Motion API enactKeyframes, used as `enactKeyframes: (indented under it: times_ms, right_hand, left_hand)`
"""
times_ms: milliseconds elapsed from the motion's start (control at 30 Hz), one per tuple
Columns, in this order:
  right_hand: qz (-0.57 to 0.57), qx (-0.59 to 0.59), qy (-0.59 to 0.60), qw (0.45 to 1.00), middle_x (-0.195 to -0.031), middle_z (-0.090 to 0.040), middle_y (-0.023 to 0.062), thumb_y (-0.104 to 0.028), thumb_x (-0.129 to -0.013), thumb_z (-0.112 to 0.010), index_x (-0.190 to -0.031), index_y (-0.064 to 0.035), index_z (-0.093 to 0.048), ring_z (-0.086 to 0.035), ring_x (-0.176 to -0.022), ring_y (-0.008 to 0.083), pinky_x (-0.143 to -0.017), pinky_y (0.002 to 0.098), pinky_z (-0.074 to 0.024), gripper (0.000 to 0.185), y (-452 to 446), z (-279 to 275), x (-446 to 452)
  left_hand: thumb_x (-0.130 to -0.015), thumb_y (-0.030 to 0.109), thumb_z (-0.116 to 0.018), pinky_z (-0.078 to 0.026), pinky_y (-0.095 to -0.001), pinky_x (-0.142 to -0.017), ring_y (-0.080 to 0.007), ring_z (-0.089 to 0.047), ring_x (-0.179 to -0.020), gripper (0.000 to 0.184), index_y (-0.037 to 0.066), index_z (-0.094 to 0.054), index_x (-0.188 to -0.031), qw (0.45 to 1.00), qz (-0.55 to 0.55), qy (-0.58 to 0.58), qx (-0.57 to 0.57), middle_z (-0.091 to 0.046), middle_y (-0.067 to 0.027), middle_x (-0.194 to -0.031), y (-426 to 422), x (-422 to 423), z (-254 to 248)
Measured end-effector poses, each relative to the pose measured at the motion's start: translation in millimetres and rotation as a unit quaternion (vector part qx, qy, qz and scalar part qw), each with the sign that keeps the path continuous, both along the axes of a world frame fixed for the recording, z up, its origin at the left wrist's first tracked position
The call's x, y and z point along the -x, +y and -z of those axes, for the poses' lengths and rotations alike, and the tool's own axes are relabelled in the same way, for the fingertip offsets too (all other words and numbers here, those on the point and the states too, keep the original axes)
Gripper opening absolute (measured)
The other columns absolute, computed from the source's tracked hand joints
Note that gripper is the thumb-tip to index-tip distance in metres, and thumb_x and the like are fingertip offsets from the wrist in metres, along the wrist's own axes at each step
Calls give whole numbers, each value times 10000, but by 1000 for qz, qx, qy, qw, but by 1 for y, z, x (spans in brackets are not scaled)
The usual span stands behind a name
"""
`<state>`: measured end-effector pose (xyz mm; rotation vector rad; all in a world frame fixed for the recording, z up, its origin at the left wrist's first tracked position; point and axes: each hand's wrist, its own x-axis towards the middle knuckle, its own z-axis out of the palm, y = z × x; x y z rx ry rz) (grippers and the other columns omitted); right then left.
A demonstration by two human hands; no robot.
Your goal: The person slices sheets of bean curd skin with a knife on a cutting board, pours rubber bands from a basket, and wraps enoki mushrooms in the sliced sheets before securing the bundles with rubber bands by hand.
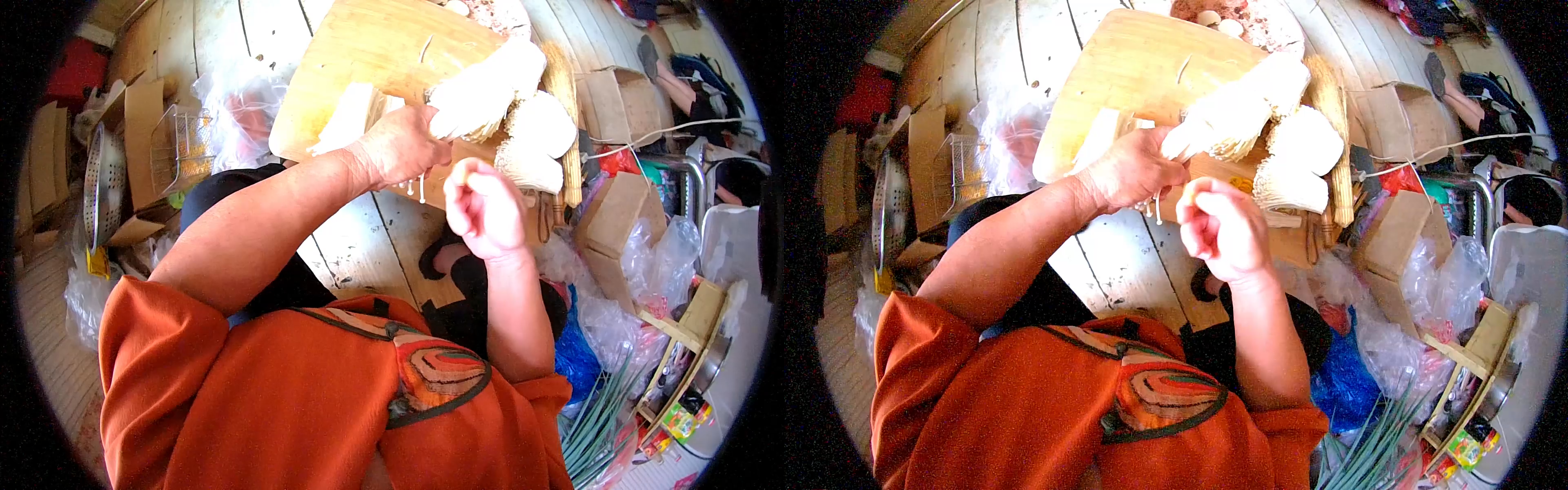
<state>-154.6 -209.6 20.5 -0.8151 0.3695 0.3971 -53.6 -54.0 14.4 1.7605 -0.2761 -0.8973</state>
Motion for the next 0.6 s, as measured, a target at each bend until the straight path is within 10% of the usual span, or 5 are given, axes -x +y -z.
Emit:
enactKeyframes:
  times_ms: [200, 400, 467, 600]
  right_hand:
    - [48, 146, -38, 987, -563, -569, 38, -119, -942, -499, -1223, -12, -575, -491, -383, 94, -322, 203, -319, 311, -4, -6, 0]
    - [16, 394, -66, 917, -831, -673, 68, -87, -847, -679, -1277, -18, -536, -601, -591, 80, -428, 182, -422, 458, 7, -18, -8]
    - [-26, 347, -122, 929, -894, -684, 52, -86, -787, -743, -1159, -32, -592, -627, -747, 122, -682, 258, -528, 406, 7, -1, -4]
    - [-98, 444, -153, 878, -839, -672, 39, -75, -767, -733, -958, -40, -634, -621, -751, 105, -694, 266, -516, 219, 3, -1, -4]
  left_hand:
    - [-807, 74, -658, -473, -263, -548, -116, -563, -615, 156, 34, -576, -934, 995, -22, 84, 42, -574, -29, -717, 9, -4, 1]
    - [-780, 70, -656, -480, -261, -528, -120, -564, -574, 190, 13, -587, -947, 973, 184, 138, 12, -602, -30, -729, 13, 2, 6]
    - [-765, 87, -652, -487, -273, -542, -122, -571, -581, 208, 20, -609, -957, 965, 237, 113, 4, -611, -33, -714, 11, 4, 4]
    - [-745, 143, -676, -508, -306, -614, -161, -608, -644, 259, 20, -615, -965, 945, 310, 4, -105, -628, -77, -694, 10, 5, -6]
